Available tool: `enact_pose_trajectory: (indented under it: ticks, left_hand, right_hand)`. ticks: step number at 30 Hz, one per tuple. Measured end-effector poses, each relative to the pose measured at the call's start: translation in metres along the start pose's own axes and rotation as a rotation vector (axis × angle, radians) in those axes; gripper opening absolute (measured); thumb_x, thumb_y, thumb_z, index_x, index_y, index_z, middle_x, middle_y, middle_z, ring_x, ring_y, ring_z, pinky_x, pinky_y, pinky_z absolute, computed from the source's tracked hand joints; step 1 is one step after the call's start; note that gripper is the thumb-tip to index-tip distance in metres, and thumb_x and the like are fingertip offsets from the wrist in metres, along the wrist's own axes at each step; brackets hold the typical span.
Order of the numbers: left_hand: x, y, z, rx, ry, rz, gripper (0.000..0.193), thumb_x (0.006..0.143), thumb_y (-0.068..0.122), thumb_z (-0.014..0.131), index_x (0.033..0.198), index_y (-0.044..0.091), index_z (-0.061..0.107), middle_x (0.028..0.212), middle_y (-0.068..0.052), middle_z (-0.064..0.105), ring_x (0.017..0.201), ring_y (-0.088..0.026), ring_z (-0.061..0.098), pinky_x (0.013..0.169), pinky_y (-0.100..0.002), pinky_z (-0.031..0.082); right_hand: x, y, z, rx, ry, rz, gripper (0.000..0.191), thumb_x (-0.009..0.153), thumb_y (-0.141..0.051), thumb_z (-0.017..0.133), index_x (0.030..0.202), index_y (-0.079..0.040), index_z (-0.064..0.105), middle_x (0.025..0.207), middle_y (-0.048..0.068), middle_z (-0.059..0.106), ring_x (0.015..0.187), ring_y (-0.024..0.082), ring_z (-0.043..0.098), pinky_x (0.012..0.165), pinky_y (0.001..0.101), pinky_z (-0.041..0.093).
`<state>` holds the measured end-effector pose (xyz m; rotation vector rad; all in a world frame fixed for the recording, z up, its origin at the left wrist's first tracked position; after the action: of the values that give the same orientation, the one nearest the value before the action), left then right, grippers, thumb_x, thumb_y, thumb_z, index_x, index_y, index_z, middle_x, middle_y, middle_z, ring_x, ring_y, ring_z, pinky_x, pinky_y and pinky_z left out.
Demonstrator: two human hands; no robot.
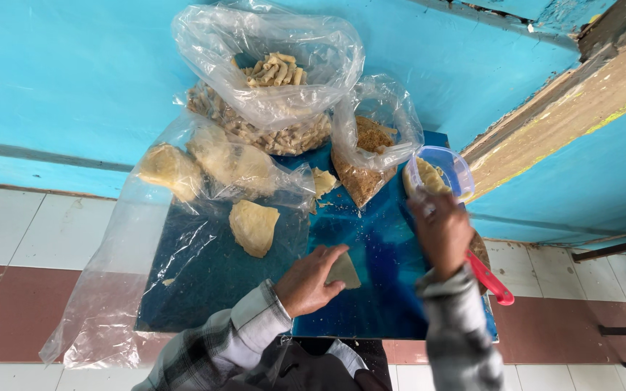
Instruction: The person pinches off pieces of dough, flattens them by hand on a plastic-covered board, adds a scoop of brown filling from a bag, and folds and seals the dough over the filling by hand. Finished pastries are placed into a plastic container, with a bag of already formed pastries nearby.
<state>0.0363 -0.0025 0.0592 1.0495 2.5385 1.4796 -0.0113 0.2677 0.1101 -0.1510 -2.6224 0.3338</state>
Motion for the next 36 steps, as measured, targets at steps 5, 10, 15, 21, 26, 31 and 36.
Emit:
enact_pose_trajectory:
  ticks: [5,10,15,21,26,31,36]
  left_hand:
    - [-0.008,-0.012,-0.017,0.165,0.034,-0.15,0.046,0.089,0.011,0.072,0.131,0.007,0.057,0.119,-0.012,0.06,0.093,-0.034,0.069,0.074,-0.046,0.057]
    - [-0.015,-0.009,-0.018,0.287,0.028,0.116,0.015,0.082,0.008,0.077,0.096,0.005,0.072,0.103,-0.006,0.061,0.099,-0.025,0.064,0.082,-0.041,0.055]
    - [-0.021,-0.008,-0.01,0.335,0.027,0.179,0.011,0.08,0.012,0.08,0.087,0.006,0.074,0.1,-0.005,0.059,0.099,-0.025,0.06,0.083,-0.041,0.049]
    - [-0.019,-0.009,-0.005,0.266,-0.049,0.184,0.011,0.086,0.016,0.079,0.082,0.007,0.073,0.098,-0.005,0.058,0.097,-0.025,0.06,0.084,-0.042,0.049]
    - [-0.018,-0.007,-0.008,0.264,0.006,0.213,0.017,0.083,0.02,0.081,0.089,0.007,0.072,0.1,-0.005,0.058,0.099,-0.026,0.059,0.082,-0.043,0.049]
    - [-0.021,-0.001,-0.008,0.34,0.048,0.3,0.02,0.08,0.02,0.078,0.095,0.008,0.072,0.104,-0.008,0.059,0.101,-0.028,0.058,0.083,-0.045,0.047]
    - [-0.021,-0.007,-0.009,0.423,0.02,0.219,0.013,0.086,0.021,0.075,0.088,0.009,0.071,0.102,-0.009,0.058,0.1,-0.027,0.059,0.083,-0.045,0.046]
  right_hand:
    - [0.072,0.068,0.023,-0.344,-0.289,-0.091,0.029,0.081,-0.05,0.079,0.093,-0.024,0.085,0.146,0.002,0.055,0.14,0.031,0.037,0.112,0.0681,0.012]
    - [0.082,0.088,0.037,-0.353,-0.381,-0.129,0.026,0.075,-0.047,0.083,0.088,-0.024,0.083,0.153,-0.003,0.054,0.148,0.027,0.033,0.118,0.0701,0.006]
    - [0.064,0.085,0.018,-0.405,-0.258,-0.186,0.02,0.073,-0.042,0.085,0.084,-0.026,0.081,0.151,-0.001,0.055,0.147,0.027,0.036,0.119,0.071,0.007]
    - [0.06,0.083,0.014,-0.443,-0.268,-0.265,0.015,0.077,-0.033,0.084,0.089,-0.028,0.078,0.152,-0.003,0.055,0.149,0.025,0.037,0.122,0.0693,0.008]
    - [0.065,0.093,0.021,-0.427,-0.325,-0.248,0.015,0.076,-0.03,0.084,0.089,-0.027,0.076,0.152,-0.002,0.054,0.149,0.025,0.035,0.122,0.0692,0.008]
    - [0.071,0.082,0.013,-0.339,-0.355,-0.266,0.025,0.074,-0.004,0.071,0.095,-0.018,0.071,0.149,0.002,0.056,0.146,0.026,0.041,0.12,0.068,0.011]
    - [0.008,0.014,-0.009,0.425,-0.336,-0.421,0.049,0.069,-0.001,0.057,0.112,-0.019,0.07,0.146,0.003,0.059,0.141,0.027,0.051,0.12,0.0499,0.036]
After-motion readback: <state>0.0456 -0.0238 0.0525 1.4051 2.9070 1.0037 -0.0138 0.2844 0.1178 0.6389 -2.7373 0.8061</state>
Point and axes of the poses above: each hand's wrist, its own x-axis towards the middle knuckle, its own z-axis out of the palm, y = z × x, the point moved 4 cm from there along x, towards the middle knuckle
